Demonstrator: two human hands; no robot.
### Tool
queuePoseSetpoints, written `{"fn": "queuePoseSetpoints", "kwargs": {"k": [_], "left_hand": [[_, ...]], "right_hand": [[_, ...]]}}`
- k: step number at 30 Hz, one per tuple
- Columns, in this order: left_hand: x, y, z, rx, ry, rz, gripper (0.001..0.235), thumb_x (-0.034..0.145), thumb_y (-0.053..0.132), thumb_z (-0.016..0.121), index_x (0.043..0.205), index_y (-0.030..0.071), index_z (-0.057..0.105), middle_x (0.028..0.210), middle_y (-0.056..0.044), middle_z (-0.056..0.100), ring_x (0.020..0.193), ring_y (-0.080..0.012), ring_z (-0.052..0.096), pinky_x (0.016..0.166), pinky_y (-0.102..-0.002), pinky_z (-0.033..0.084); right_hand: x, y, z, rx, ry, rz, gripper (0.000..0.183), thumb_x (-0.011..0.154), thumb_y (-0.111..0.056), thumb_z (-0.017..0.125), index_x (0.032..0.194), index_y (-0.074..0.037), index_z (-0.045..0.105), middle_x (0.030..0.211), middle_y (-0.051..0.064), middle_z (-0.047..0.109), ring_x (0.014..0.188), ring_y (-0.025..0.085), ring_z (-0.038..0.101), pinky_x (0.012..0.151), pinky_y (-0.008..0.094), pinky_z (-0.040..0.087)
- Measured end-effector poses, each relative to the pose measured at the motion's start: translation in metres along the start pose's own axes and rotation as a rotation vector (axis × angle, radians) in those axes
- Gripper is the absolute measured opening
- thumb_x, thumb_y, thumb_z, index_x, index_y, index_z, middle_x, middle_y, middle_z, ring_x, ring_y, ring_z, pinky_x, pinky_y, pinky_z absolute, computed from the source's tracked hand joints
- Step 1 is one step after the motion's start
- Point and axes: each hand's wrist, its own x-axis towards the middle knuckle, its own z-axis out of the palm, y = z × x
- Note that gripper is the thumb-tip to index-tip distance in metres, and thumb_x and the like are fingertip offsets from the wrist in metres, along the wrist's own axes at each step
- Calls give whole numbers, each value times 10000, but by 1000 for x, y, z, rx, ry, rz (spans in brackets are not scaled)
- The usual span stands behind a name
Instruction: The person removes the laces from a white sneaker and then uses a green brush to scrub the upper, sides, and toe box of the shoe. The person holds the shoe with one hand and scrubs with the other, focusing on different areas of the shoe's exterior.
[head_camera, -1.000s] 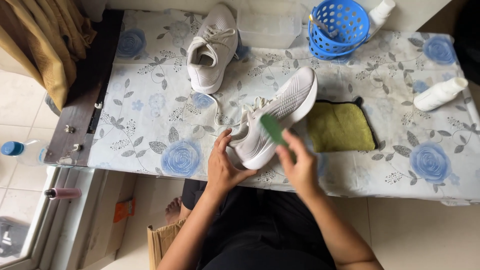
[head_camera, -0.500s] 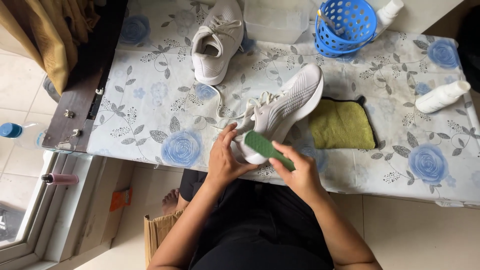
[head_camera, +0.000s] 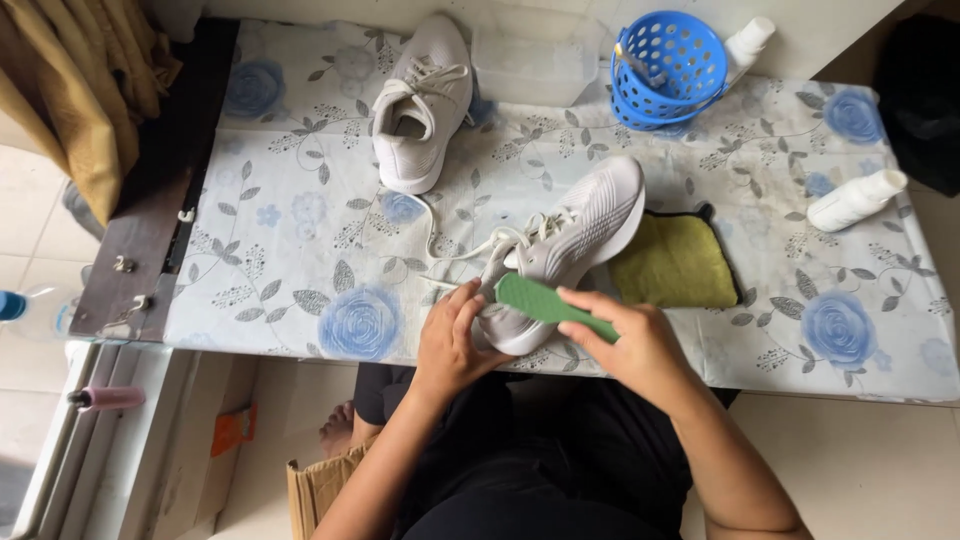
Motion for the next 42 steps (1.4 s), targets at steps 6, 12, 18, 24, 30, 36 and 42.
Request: {"fn": "queuePoseSetpoints", "kwargs": {"k": [6, 12, 18, 24, 30, 36, 42], "left_hand": [[3, -1, 2, -7, 22, 56, 700, 664, 442, 717, 1156, 24, 447, 1136, -186, 544, 871, -345, 592, 716, -438, 485], [-25, -12, 13, 83, 48, 173, 522, 685, 332, 694, 1125, 99, 536, 1025, -117, 565, 907, -329, 555, 764, -468, 456], [-20, -12, 13, 90, 10, 212, 517, 661, 247, 681, 1155, 153, 560, 1069, -74, 588, 947, -296, 533, 799, -442, 434], [-8, -6, 10, 137, 32, 225, 338, 777, 250, 615, 1108, 199, 566, 1065, -35, 595, 932, -270, 544, 798, -428, 430], [17, -19, -2, 131, -108, 259, 344, 826, 150, 566, 1161, 225, 540, 1144, -31, 574, 1001, -268, 535, 846, -427, 418], [22, -36, -12, 34, -144, 164, 454, 765, 55, 577, 1197, 173, 506, 1263, -65, 510, 1072, -296, 504, 891, -448, 397], [21, -37, -9, 17, -132, 188, 536, 684, 41, 623, 1195, 155, 507, 1251, -92, 514, 1057, -306, 512, 877, -448, 403]], "right_hand": [[29, 16, -20, -151, 95, 63, 309, 772, -180, 679, 1080, -204, 665, 660, 92, 664, 477, 199, 606, 418, 329, 437], [18, -12, -16, -189, -87, 99, 324, 713, -205, 679, 1036, -221, 678, 677, 80, 701, 556, 305, 660, 454, 388, 501], [37, 9, -19, -329, -3, 219, 303, 779, -245, 630, 1080, -240, 669, 691, 99, 676, 556, 318, 636, 475, 390, 480], [16, -2, -10, -356, -55, 257, 309, 751, -281, 637, 1059, -299, 660, 680, 106, 681, 604, 336, 645, 504, 419, 500], [33, 26, -8, -434, -10, 356, 296, 814, -342, 576, 1105, -319, 624, 718, 134, 670, 716, 339, 643, 602, 443, 514], [24, 1, -24, -293, -106, 305, 309, 831, -236, 560, 1135, -234, 615, 765, 192, 671, 767, 372, 643, 668, 476, 512], [55, 70, -37, 4, -125, 214, 305, 859, -138, 525, 1156, -151, 595, 773, 182, 657, 778, 274, 621, 733, 419, 470]]}}
